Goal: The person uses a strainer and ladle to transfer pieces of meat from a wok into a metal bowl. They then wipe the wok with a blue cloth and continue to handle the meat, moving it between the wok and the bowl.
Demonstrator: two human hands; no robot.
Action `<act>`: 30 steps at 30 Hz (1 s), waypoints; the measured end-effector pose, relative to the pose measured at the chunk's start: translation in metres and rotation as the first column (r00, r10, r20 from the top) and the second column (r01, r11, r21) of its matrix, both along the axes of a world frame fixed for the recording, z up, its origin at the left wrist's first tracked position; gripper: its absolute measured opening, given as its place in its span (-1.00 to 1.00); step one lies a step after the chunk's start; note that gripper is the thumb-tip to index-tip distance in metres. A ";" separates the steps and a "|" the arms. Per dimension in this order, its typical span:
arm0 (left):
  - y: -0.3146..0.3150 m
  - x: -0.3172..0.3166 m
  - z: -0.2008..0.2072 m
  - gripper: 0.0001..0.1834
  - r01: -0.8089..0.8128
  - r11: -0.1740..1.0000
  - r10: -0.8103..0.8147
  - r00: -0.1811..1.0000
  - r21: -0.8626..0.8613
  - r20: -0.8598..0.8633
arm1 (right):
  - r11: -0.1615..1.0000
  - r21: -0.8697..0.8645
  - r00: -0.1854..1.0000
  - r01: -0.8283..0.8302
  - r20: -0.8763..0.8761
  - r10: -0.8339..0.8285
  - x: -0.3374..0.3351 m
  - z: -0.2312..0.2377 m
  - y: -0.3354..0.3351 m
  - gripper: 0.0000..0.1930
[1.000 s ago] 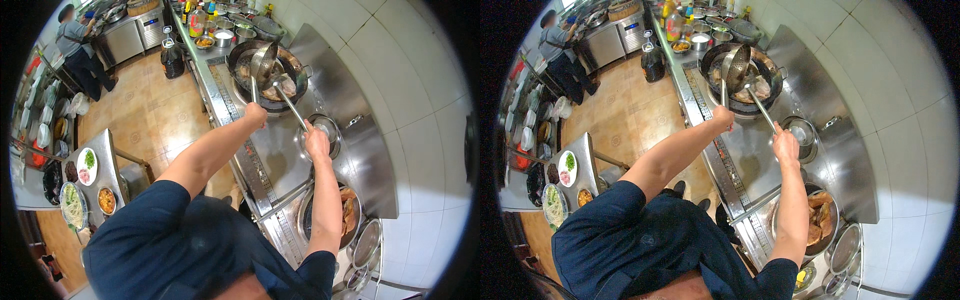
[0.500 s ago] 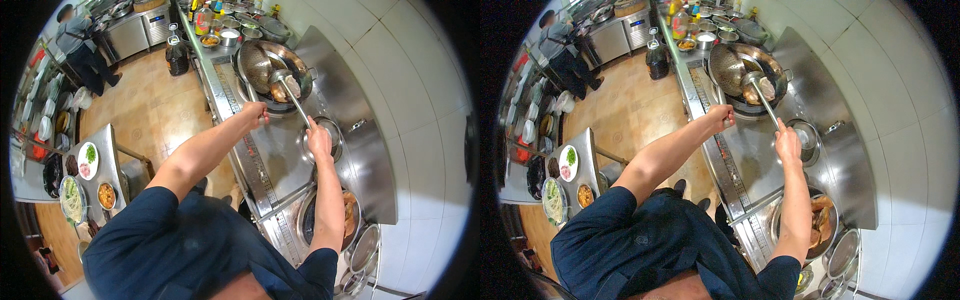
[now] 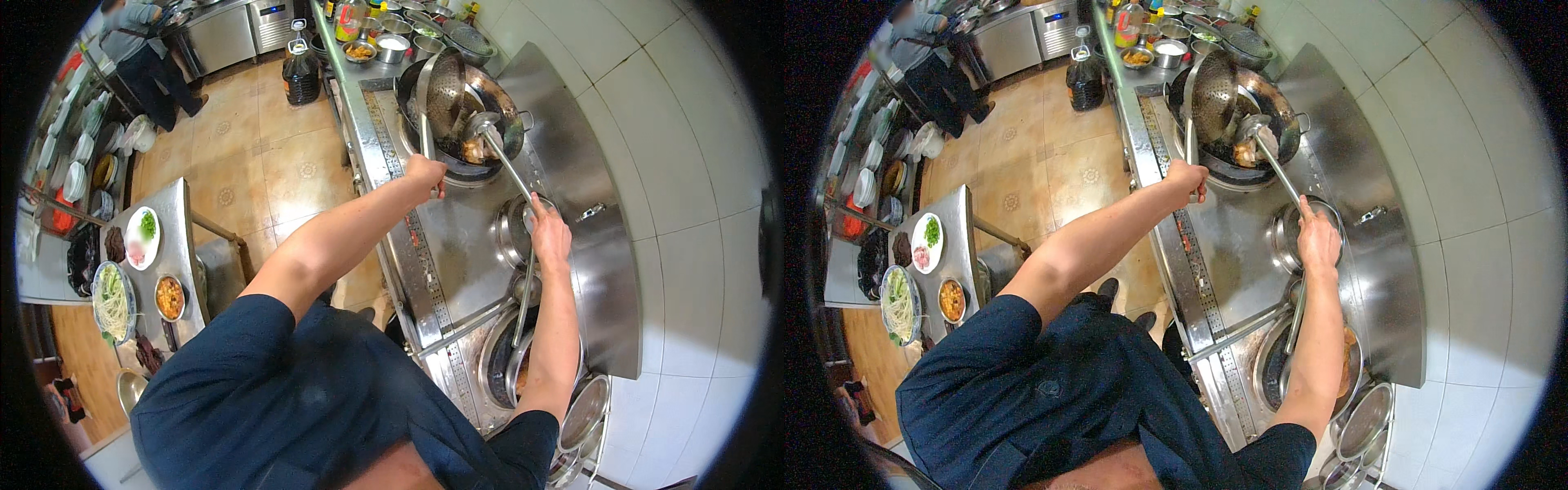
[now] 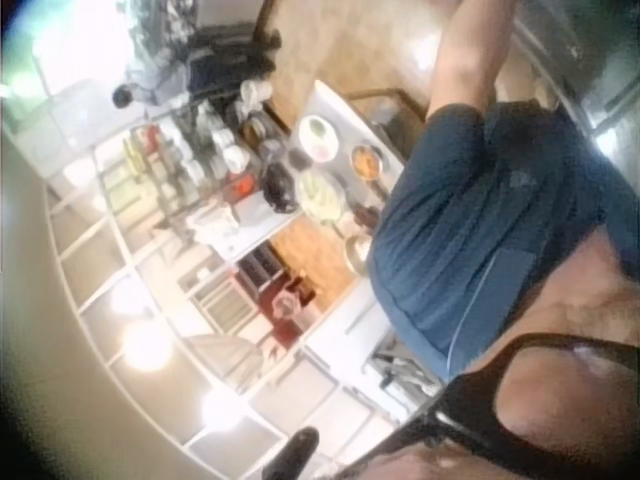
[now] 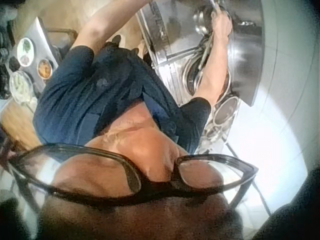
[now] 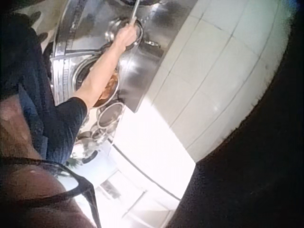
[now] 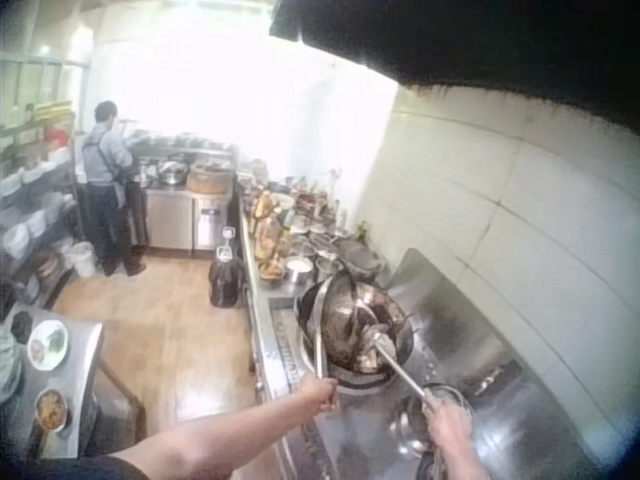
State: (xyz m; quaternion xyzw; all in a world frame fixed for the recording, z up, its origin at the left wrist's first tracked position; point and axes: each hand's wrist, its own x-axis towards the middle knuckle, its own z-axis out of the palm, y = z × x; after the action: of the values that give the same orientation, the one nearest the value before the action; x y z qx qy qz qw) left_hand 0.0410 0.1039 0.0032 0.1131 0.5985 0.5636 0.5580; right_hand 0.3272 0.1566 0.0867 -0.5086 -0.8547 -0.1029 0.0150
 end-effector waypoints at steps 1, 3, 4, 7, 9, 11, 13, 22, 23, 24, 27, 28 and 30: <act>-0.001 0.001 0.002 -0.76 -0.006 1.000 0.005 0.999 -0.024 -0.031 | 1.000 0.002 1.000 0.002 -0.002 -0.002 0.002 -0.001 0.001 -0.50; -0.003 0.002 0.006 -0.77 -0.061 0.998 0.061 0.998 -0.003 0.015 | 1.000 0.012 1.000 0.001 -0.014 -0.001 0.006 -0.004 0.004 -0.50; -0.003 0.003 0.007 -0.77 -0.088 0.996 0.088 0.995 0.007 0.037 | 1.000 0.012 1.000 -0.001 -0.013 0.001 0.007 -0.005 0.004 -0.51; 0.001 0.006 0.002 -0.79 -0.047 0.998 0.048 0.998 -0.050 0.028 | 1.000 0.008 1.000 -0.007 0.000 0.007 0.005 -0.002 0.002 -0.51; 0.004 0.014 0.000 -0.84 -0.056 0.997 0.059 0.997 -0.059 0.054 | 1.000 0.002 1.000 -0.002 0.001 0.002 0.000 0.001 -0.001 -0.52; 0.006 0.024 0.004 -0.87 -0.050 0.994 0.053 0.998 -0.102 0.029 | 1.000 -0.014 1.000 0.014 -0.006 -0.014 -0.001 0.001 -0.003 -0.52; 0.007 0.032 0.016 -0.91 0.036 0.985 -0.037 0.999 -0.170 -0.007 | 0.999 -0.043 0.999 0.034 -0.026 -0.035 0.002 -0.004 -0.003 -0.52; 0.046 0.033 -0.013 -0.76 -0.012 0.996 0.060 0.817 -0.088 0.574 | 0.899 -0.439 0.786 -0.009 -0.558 -0.265 -0.006 -0.048 -0.018 -0.50; 0.042 0.030 -0.009 -0.75 -0.004 0.998 0.044 0.803 -0.069 0.594 | 0.820 -0.571 0.692 -0.036 -0.606 -0.392 -0.011 -0.050 -0.027 -0.49; 0.032 0.027 0.002 -0.73 0.009 0.999 0.025 0.787 -0.051 0.617 | 0.729 -0.682 0.575 -0.063 -0.621 -0.532 -0.013 -0.051 -0.038 -0.48; 0.014 0.006 0.002 -0.72 0.058 0.998 -0.051 0.673 0.017 0.738 | 0.552 -0.801 0.266 -0.232 -0.598 -0.756 -0.019 -0.057 -0.054 -0.46; 0.011 -0.001 -0.004 -0.72 0.076 0.997 -0.073 0.632 0.031 0.772 | 0.523 -0.800 0.188 -0.294 -0.585 -0.789 -0.021 -0.062 -0.055 -0.45; 0.002 -0.014 -0.008 -0.72 0.100 0.991 -0.135 0.565 0.095 0.814 | 0.482 -0.784 0.066 -0.391 -0.546 -0.835 -0.022 -0.069 -0.060 -0.44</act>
State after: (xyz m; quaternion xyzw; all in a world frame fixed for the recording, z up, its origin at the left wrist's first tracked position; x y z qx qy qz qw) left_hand 0.0275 0.1054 -0.0044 -0.1098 0.2537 0.5250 0.8049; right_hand 0.3050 0.0961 0.0175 -0.5287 -0.4160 0.6724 0.3087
